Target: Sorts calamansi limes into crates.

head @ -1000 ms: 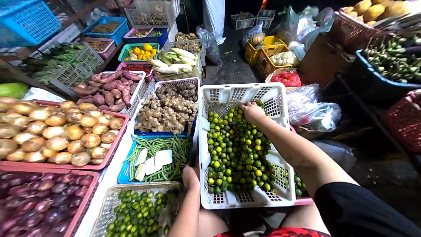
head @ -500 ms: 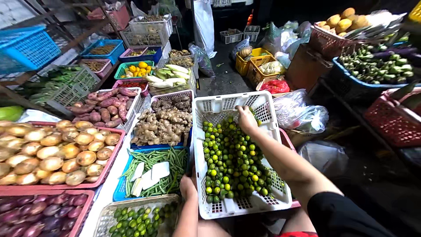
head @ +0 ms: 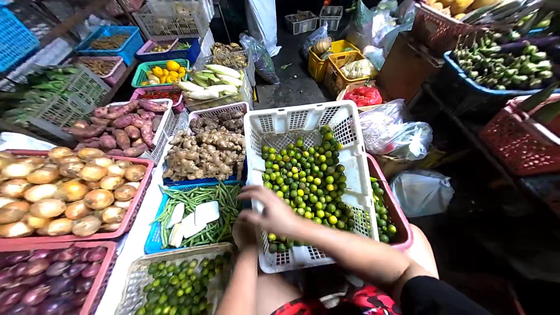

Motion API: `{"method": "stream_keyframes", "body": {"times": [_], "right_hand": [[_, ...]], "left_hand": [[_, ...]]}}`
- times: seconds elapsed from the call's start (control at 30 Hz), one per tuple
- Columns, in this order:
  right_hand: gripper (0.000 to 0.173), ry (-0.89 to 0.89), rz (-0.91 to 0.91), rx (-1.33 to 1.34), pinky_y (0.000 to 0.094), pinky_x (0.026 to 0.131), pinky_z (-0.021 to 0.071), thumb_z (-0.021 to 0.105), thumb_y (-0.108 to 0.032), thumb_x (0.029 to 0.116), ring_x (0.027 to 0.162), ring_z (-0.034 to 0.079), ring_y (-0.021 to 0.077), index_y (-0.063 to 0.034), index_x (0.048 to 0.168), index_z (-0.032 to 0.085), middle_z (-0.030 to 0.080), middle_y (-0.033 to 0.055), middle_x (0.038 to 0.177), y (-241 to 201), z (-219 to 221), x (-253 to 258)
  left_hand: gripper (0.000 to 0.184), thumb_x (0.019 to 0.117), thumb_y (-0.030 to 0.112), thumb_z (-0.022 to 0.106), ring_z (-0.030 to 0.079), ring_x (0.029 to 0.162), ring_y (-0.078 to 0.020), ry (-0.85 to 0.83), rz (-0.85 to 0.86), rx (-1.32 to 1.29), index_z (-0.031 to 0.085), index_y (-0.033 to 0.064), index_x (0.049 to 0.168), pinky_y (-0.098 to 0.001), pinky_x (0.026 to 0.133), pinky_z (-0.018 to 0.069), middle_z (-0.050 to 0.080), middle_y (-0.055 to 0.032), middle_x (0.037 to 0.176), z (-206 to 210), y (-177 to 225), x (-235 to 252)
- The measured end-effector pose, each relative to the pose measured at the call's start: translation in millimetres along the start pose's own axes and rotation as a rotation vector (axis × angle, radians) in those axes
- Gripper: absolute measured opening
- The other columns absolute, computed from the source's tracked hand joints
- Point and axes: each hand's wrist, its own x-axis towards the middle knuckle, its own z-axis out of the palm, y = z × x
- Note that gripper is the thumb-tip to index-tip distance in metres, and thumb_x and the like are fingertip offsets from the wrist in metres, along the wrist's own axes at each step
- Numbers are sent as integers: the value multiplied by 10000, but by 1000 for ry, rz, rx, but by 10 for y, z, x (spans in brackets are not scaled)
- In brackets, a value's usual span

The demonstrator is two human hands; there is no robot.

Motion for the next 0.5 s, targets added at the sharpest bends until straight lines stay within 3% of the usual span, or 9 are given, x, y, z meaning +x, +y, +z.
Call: {"method": "stream_keyframes", "body": {"times": [0.1, 0.17, 0.23, 0.3, 0.4, 0.47, 0.5], "right_hand": [[266, 211, 180, -404, 495, 1059, 517, 681, -182, 971, 1269, 605, 289, -103, 1222, 716, 643, 131, 1342, 890, -874, 341], [355, 292, 473, -623, 588, 958, 536, 647, -171, 957, 1222, 605, 406, -109, 1306, 662, 581, 206, 1387, 1286, -1428, 565], [373, 280, 663, -780, 642, 911, 536, 606, -158, 974, 1201, 602, 481, -76, 1337, 629, 526, 267, 1428, 1631, -1738, 722], [321, 200, 658, -904, 641, 916, 540, 585, -130, 1000, 1185, 614, 498, -12, 1294, 634, 560, 298, 1370, 1842, -1806, 799], [314, 214, 534, -793, 644, 952, 519, 667, -229, 962, 1208, 617, 434, -47, 1215, 702, 659, 215, 1275, 1805, -1800, 825], [317, 341, 524, -440, 594, 931, 545, 669, -202, 952, 1111, 676, 342, -56, 1232, 694, 697, 173, 1208, 1559, -1922, 803], [296, 411, 524, -234, 520, 877, 581, 634, -137, 955, 1010, 699, 283, -38, 1232, 660, 695, 155, 1158, 1447, -2025, 769]], "left_hand": [[331, 1057, 270, 562, 659, 1160, -399, 185, 131, 52, 694, 9, 1212, -578, 987, 515, 695, -247, 1190, 478, -479, 595], [308, 1051, 257, 566, 657, 1175, -383, 170, 117, 84, 693, 43, 1232, -570, 988, 518, 700, -221, 1201, 515, -533, 681], [299, 1048, 259, 569, 661, 1175, -369, 160, 97, 85, 696, 59, 1231, -560, 982, 524, 706, -202, 1198, 501, -513, 677], [293, 1045, 265, 573, 667, 1165, -359, 165, 90, 79, 702, 66, 1218, -555, 976, 527, 713, -193, 1185, 483, -484, 667], [325, 1049, 333, 573, 683, 1132, -345, 173, 89, 77, 713, 78, 1194, -554, 958, 534, 725, -178, 1154, 473, -458, 650], [404, 1051, 429, 559, 685, 1134, -338, 167, 79, 72, 716, 87, 1199, -553, 960, 534, 727, -174, 1155, 464, -446, 672], [439, 1041, 471, 559, 689, 1130, -332, 169, 73, 66, 719, 92, 1192, -551, 958, 537, 730, -168, 1149, 469, -455, 688]]}}
